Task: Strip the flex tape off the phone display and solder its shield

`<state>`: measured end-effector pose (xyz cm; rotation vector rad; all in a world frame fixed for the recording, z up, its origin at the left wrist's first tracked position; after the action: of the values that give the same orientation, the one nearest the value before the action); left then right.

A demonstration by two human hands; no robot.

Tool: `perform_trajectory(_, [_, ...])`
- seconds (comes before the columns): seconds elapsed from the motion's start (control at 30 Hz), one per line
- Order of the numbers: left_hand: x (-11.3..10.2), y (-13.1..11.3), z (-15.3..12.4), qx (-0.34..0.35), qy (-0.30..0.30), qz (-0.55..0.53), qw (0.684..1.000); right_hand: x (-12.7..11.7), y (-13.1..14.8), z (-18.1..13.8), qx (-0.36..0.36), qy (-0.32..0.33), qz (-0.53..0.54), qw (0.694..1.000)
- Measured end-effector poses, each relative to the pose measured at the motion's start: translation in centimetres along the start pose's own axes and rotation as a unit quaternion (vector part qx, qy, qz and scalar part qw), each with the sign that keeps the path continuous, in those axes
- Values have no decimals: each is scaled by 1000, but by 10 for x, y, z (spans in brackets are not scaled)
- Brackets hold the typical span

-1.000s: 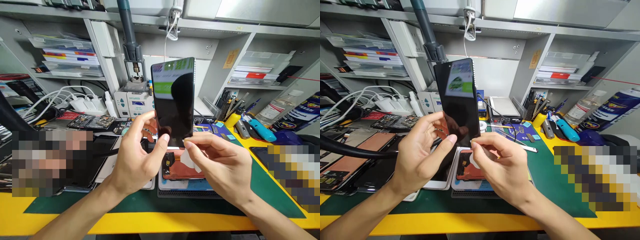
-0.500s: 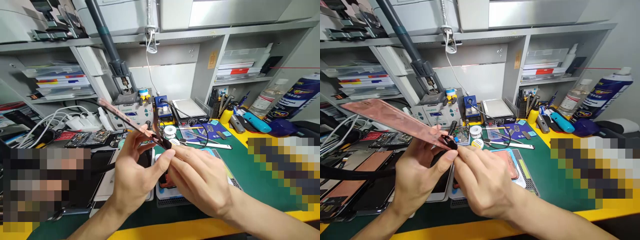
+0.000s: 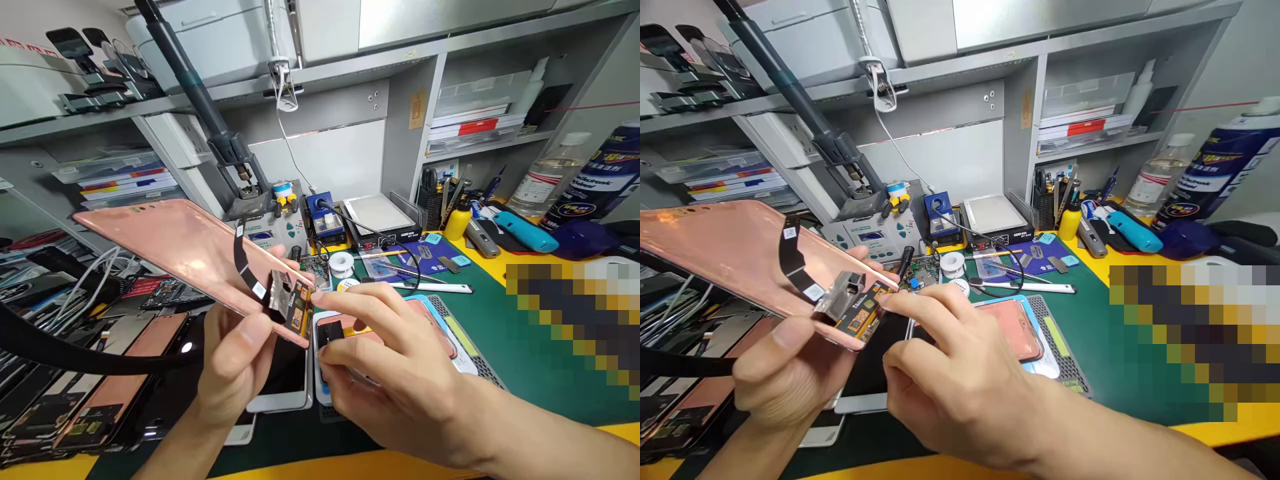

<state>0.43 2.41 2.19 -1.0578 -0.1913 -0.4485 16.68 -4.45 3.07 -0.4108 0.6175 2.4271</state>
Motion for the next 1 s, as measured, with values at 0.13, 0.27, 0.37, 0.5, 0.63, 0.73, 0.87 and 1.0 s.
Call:
perform_trajectory(0.13, [2, 5, -3, -15, 19, 14, 1000, -1, 0, -2, 14, 21, 55, 998])
perform_trajectory(0.27, [6, 12, -3, -11, 37, 45, 998, -1, -9, -3, 94, 31, 119, 988])
perform_trajectory(0.37, [8, 16, -2, -21, 31, 69, 997, 2, -14, -6, 175, 13, 171, 970])
perform_trajectory(0.5, [9, 14, 0, -22, 1, 87, 996, 4, -13, -7, 254, -17, 179, 950])
perform_trajectory(0.63, [7, 4, 0, 16, -12, 86, 996, 10, -19, -8, 382, 37, 287, 878])
perform_trajectory(0.73, [5, -4, -2, 57, -20, 138, 989, 14, -27, -10, 454, 67, 406, 790])
perform_trajectory(0.87, [3, -9, -2, 78, -34, 196, 977, 16, -31, -12, 520, 84, 501, 687])
perform_trajectory(1.0, [0, -8, -3, 67, -54, 176, 981, 18, -30, -11, 554, 98, 523, 641])
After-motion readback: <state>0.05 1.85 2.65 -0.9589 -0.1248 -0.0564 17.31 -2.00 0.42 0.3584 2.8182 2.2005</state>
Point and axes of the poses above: each hand's wrist, its own z-axis towards the middle knuckle, its own x-axis out of the palm, y = z × x, the point moved 4 cm from there along z, towards the middle knuckle, and after that the axes turned 9 degrees about x, right-handed, at the moved point
